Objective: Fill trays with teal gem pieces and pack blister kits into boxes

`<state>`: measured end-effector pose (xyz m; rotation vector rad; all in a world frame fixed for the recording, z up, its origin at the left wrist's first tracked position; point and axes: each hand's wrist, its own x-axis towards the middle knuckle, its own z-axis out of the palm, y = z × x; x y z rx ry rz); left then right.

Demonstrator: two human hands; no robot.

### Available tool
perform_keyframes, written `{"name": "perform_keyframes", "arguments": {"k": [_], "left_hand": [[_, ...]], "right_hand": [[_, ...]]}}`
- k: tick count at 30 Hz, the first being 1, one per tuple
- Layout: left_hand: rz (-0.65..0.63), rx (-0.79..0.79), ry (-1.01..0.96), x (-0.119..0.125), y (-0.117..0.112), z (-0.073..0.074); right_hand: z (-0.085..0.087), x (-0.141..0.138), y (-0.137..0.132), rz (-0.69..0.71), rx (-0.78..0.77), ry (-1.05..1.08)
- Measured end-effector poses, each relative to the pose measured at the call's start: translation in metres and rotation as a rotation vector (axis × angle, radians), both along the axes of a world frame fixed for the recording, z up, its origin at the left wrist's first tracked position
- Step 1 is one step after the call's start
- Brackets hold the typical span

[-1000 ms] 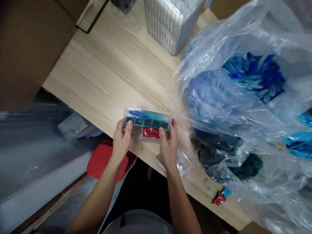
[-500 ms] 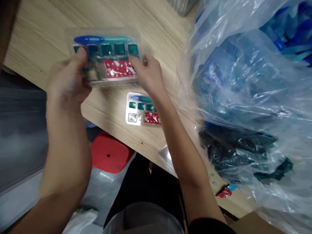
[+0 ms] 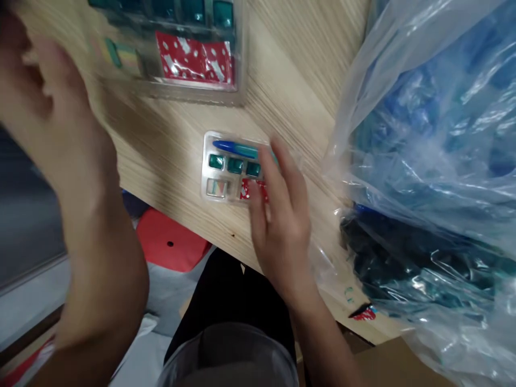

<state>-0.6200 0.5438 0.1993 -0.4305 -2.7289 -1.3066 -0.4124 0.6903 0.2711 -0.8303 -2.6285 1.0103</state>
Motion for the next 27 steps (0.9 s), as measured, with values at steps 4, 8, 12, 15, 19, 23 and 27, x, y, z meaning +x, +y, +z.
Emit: {"name": "perform_keyframes", "arguments": {"k": [4, 8, 12, 15, 19, 23, 27], "left_hand": [[-0.247, -0.222, -0.115, 0.107, -0.007, 0.033], [-0.329, -0.19, -0.296, 0.155, -0.004, 0.033], [-0.329, 0.037, -0.399, 0.152, -0.008, 0.04], [-0.307, 0.099, -0.415, 0.149, -0.013, 0.054], [-0.258, 0.156, -0.429, 0.153, -0.014, 0.068], [-0.266, 0.246, -0.43, 0.157, -0.009, 0.078], [-0.28, 0.244, -0.436, 0.161, -0.007, 0.073]], "right_hand": [[-0.028, 0.049, -0.009, -0.329, 0.016, -0.078], [-0.043, 0.049, -0.001, -0.442, -0.257, -0.17], [-0.034, 0.043, 0.002, -0.577, -0.497, -0.054], [-0.025, 0.044, 0.001, -0.61, -0.554, 0.013], [-0.02, 0.044, 0.001, -0.634, -0.551, 0.047], [-0.028, 0.048, 0.003, -0.65, -0.582, 0.045], [-0.039, 0.053, 0.008, -0.649, -0.618, 0.032]]}}
